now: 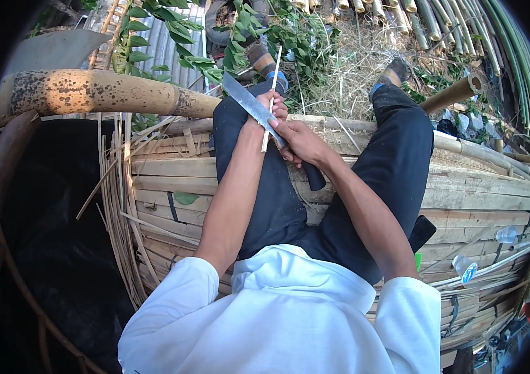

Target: The person uses a machete to shave thin layers off a narrow bamboo strip, repeating the scraping motion along its length to smooth it.

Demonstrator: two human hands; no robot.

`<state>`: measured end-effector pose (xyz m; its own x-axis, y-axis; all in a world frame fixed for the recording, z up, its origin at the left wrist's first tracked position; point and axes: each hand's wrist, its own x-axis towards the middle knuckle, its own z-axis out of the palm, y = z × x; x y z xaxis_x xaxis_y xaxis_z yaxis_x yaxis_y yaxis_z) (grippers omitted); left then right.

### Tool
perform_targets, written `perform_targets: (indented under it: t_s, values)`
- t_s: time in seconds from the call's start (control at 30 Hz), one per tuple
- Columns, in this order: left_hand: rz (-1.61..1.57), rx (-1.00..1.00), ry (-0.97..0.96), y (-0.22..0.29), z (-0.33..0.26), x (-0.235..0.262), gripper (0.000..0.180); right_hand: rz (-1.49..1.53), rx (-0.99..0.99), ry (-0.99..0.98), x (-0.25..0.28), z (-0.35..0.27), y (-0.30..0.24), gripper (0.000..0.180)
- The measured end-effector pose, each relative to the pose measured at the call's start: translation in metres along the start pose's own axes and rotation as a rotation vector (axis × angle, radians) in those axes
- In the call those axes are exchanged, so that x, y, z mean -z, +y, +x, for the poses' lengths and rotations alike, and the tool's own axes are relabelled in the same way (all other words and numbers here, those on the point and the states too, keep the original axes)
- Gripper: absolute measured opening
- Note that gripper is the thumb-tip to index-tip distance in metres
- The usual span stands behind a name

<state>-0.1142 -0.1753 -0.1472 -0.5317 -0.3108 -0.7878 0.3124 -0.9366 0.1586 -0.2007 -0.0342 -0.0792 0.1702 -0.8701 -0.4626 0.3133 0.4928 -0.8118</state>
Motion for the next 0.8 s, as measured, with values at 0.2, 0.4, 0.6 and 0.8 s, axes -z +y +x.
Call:
perform_targets:
  t_s: [0.2, 0.4, 0.6, 0.8]
  values:
    - [-0.003, -0.149, -0.185, -0.016, -0.009, 0.006, 0.017, 0.001, 0.082, 0.085, 0.005, 0.009, 0.002, 0.049]
    - [-0.073, -0.064, -0.164, -0.010, 0.001, 0.016, 0.019, -0.008, -0.009, 0.064, 0.004, 0.007, -0.002, 0.048]
    - [-0.054, -0.038, -0.131, -0.008, 0.003, 0.014, 0.019, 0.002, 0.004, 0.038, 0.004, 0.003, -0.005, 0.048]
    - [-0.033, -0.049, -0.068, -0.009, -0.001, 0.006, 0.018, -0.002, -0.008, 0.020, 0.005, 0.002, -0.003, 0.049]
